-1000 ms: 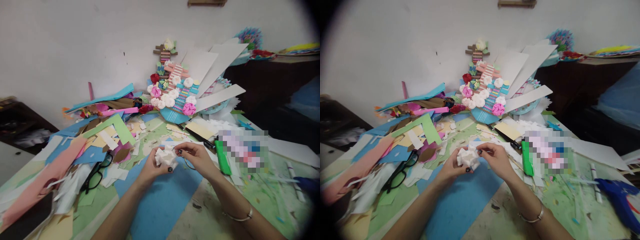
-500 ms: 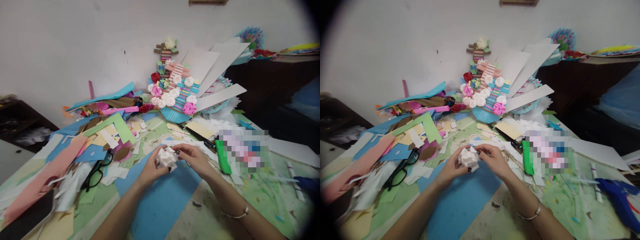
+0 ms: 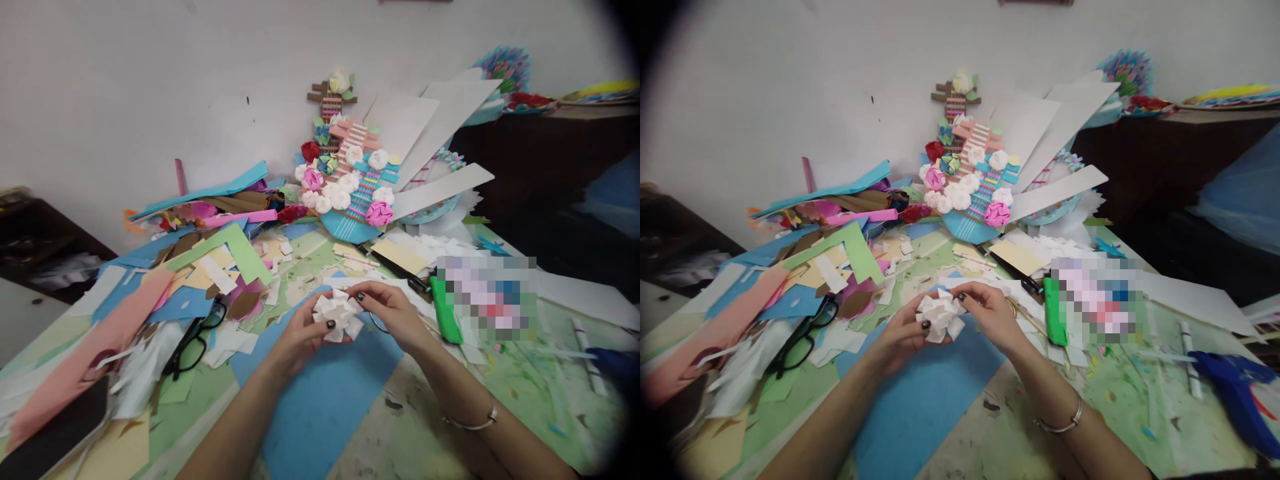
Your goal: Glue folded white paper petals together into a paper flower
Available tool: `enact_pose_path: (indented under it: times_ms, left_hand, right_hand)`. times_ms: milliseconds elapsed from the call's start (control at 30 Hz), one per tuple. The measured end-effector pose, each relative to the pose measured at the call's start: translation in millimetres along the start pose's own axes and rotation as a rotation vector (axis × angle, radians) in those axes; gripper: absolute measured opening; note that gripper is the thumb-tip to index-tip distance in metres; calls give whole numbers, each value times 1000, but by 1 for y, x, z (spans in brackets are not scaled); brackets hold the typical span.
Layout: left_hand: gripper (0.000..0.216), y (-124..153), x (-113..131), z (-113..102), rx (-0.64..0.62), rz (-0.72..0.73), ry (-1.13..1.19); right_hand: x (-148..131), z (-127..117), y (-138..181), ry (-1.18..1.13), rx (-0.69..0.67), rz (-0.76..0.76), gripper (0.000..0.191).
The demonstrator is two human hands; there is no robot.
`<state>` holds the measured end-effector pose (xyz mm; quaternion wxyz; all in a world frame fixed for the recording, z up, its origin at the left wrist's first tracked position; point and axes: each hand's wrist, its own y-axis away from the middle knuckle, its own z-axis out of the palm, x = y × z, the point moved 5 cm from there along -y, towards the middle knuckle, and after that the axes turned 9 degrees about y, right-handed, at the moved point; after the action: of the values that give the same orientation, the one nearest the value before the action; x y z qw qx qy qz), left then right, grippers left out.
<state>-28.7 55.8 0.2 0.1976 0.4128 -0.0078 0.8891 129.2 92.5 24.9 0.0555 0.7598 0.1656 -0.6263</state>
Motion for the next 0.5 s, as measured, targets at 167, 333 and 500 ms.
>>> enact_pose_path:
  times_ms: [167, 333, 500]
  left_hand:
    - [42, 2, -3, 0, -31, -61, 205]
    - [44, -1, -8, 1, -22, -35, 127]
    - [42, -2, -5, -4, 126, 41, 128]
  right_hand:
    - [-2, 0, 0, -9, -8, -14, 19]
    - [0, 2, 1, 6, -16, -25, 21]
    - [-6, 0, 5, 47, 33, -126, 25]
